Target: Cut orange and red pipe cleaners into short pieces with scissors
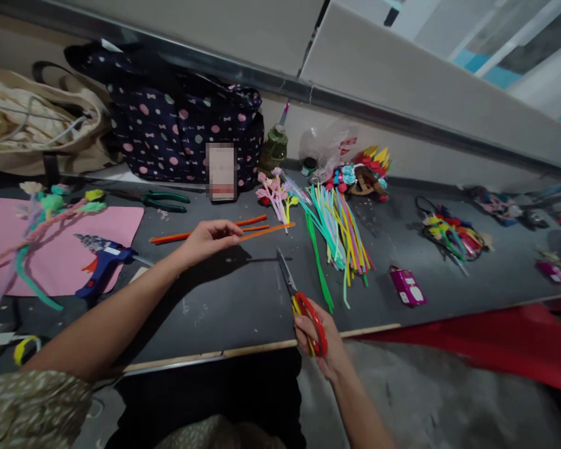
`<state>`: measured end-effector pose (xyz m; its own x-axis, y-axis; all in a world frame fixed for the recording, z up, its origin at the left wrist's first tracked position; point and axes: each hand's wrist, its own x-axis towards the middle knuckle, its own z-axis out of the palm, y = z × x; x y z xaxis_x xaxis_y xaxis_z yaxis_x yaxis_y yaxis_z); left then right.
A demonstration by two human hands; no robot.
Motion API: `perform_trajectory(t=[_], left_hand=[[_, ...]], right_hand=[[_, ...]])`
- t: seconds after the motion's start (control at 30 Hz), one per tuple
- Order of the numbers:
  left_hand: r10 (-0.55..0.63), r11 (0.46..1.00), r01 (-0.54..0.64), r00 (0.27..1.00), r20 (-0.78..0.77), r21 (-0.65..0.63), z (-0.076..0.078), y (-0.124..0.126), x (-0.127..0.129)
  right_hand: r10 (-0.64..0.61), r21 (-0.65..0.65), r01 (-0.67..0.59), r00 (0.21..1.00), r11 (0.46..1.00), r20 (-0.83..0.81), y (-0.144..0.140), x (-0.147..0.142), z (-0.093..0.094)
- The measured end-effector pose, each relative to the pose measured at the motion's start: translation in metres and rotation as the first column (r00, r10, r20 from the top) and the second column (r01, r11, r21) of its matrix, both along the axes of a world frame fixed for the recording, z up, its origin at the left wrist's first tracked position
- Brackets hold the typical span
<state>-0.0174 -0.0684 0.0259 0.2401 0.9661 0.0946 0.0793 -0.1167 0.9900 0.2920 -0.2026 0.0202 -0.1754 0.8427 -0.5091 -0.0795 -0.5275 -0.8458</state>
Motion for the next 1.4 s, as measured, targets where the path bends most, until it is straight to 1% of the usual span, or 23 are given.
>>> perform_trajectory(t=[0.07, 0.13, 0.2, 0.27, 0.33, 0.43, 0.5, 0.57, 0.63, 0.73, 0.83, 1.0, 1.1, 1.2, 1.4], left_hand=[[0.048, 0.998, -0.037, 0.976, 0.211, -0.056, 0.004, 0.000, -0.002], [0.096, 0.993, -0.058, 0.912, 0.400, -0.107, 0.007, 0.001, -0.007], [0.121, 0.986, -0.042, 0.845, 0.521, -0.160, 0.008, 0.003, -0.011], [0.113, 0.978, 0.009, 0.816, 0.566, -0.207, 0.009, 0.003, -0.012], [0.052, 0.964, 0.101, 0.835, 0.547, -0.245, 0.009, 0.002, -0.010], [-0.133, 0.903, 0.293, 0.887, 0.443, -0.315, 0.007, -0.001, -0.003], [-0.233, 0.860, 0.373, 0.894, 0.382, -0.348, 0.006, -0.003, 0.000], [-0.291, 0.838, 0.413, 0.891, 0.349, -0.357, 0.005, -0.003, 0.002], [-0.325, 0.826, 0.438, 0.884, 0.335, -0.355, 0.003, -0.003, 0.002], [-0.350, 0.818, 0.456, 0.879, 0.324, -0.352, 0.002, -0.003, 0.000], [-0.383, 0.804, 0.481, 0.868, 0.316, -0.349, 0.002, -0.003, 0.000], [-0.450, 0.762, 0.538, 0.840, 0.303, -0.360, 0.008, -0.006, 0.002], [-0.475, 0.739, 0.559, 0.828, 0.297, -0.377, 0.011, -0.007, 0.002], [-0.470, 0.743, 0.551, 0.834, 0.289, -0.379, 0.011, -0.006, -0.002], [-0.429, 0.782, 0.508, 0.859, 0.280, -0.361, 0.007, -0.001, -0.016]], right_hand=[[0.005, 0.036, -0.004, 1.000, 0.999, -0.017, 0.003, -0.005, 0.000], [-0.016, 0.077, 0.020, 0.998, 0.997, -0.061, 0.008, -0.010, 0.002], [-0.037, 0.115, 0.050, 0.993, 0.992, -0.114, 0.012, -0.016, 0.004], [-0.050, 0.139, 0.072, 0.986, 0.988, -0.158, 0.015, -0.021, 0.007], [-0.047, 0.160, 0.078, 0.980, 0.984, -0.191, 0.016, -0.025, 0.010], [-0.051, 0.172, 0.089, 0.975, 0.981, -0.216, 0.017, -0.026, 0.015], [-0.069, 0.110, 0.093, 0.977, 0.990, -0.203, 0.017, -0.024, 0.017], [-0.066, 0.006, 0.068, 0.986, 0.998, -0.153, 0.019, -0.021, 0.019], [-0.037, -0.059, 0.033, 0.996, 0.998, -0.077, 0.021, -0.018, 0.020], [0.019, -0.047, -0.019, 1.000, 0.999, 0.015, 0.024, -0.015, 0.023], [0.090, -0.053, -0.087, 0.995, 0.995, 0.042, 0.026, -0.012, 0.030], [0.233, -0.137, -0.217, 0.965, 0.967, 0.117, 0.035, -0.011, 0.040], [0.281, -0.155, -0.258, 0.947, 0.954, 0.155, 0.039, -0.015, 0.043], [0.307, -0.153, -0.280, 0.932, 0.948, 0.194, 0.040, -0.017, 0.043], [0.318, -0.158, -0.287, 0.922, 0.945, 0.221, 0.040, -0.012, 0.048]])
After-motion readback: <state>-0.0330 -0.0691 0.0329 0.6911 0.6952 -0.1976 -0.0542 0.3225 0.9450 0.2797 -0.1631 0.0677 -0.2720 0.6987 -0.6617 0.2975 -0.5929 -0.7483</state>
